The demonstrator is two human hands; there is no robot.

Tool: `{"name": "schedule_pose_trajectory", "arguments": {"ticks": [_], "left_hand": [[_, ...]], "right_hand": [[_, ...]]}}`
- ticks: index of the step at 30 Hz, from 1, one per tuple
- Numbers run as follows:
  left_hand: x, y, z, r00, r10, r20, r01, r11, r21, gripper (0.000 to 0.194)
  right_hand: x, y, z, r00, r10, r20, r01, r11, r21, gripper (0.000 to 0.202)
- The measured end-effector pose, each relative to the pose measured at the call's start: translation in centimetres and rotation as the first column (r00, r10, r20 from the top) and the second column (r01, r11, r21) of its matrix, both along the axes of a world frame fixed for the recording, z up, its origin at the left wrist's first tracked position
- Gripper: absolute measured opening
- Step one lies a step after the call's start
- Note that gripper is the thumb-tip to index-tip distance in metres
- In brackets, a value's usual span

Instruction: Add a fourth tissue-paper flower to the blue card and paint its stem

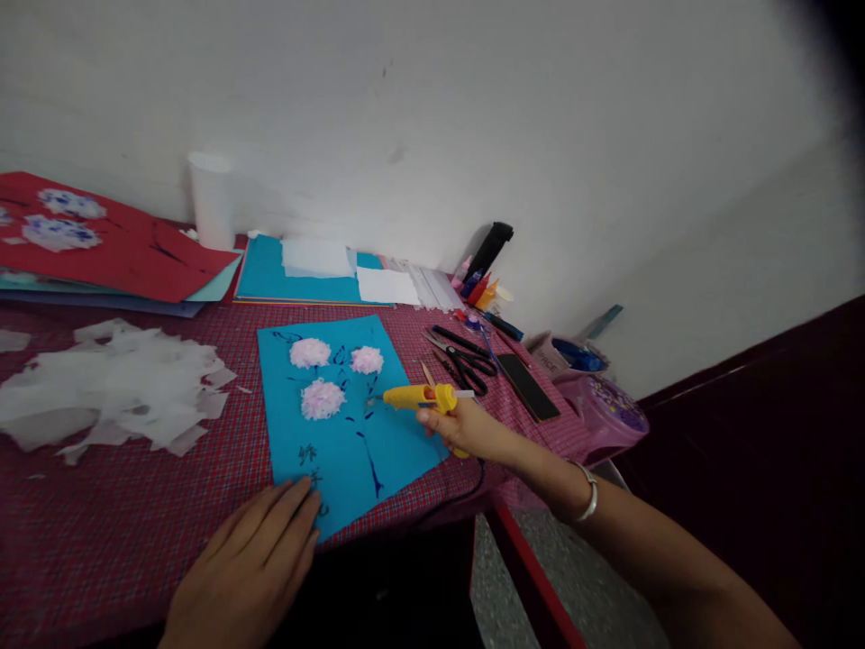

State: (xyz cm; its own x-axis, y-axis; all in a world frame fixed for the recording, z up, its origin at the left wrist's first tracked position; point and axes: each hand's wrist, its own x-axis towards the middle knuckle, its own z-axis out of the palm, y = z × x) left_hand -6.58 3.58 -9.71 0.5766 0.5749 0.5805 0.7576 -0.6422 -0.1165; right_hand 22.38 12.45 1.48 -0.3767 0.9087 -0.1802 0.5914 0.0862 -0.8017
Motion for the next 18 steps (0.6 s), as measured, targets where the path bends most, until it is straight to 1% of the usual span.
{"name": "schedule_pose_trajectory", "arguments": {"ticks": [3,5,9,12,18], "left_hand": [[0.03,-0.01,-0.05,1.000,0.012,0.018,-0.012,1.000,0.003,0.030],[0.09,0.03,-0.01,1.000,0.017,0.026,-0.017,1.000,0.009,0.031],[0.13,0.15,0.06,1.000,-0.004,0.013,0.003,1.000,0.023,0.031],[0.08,0.18,0.00,1.000,-0.007,0.003,0.007,1.000,0.015,0.031],[0.12,0.15,0.00,1.000,-0.011,0.025,0.010,0.999,0.031,0.030]], "right_hand": [[0.11,0.01,-0.04,1.000,-0.014,-0.017,0.013,0.996,-0.089,0.034],[0.10,0.02,-0.18,0.999,-0.034,-0.018,0.032,0.993,-0.110,0.034],[-0.10,0.02,-0.47,1.000,-0.027,-0.014,0.026,0.999,-0.042,0.030],[-0.26,0.02,-0.53,1.000,-0.017,-0.012,0.017,1.000,0.006,0.031],[-0.43,0.03,-0.45,0.999,-0.016,0.036,0.014,0.999,0.050,0.032]]}}
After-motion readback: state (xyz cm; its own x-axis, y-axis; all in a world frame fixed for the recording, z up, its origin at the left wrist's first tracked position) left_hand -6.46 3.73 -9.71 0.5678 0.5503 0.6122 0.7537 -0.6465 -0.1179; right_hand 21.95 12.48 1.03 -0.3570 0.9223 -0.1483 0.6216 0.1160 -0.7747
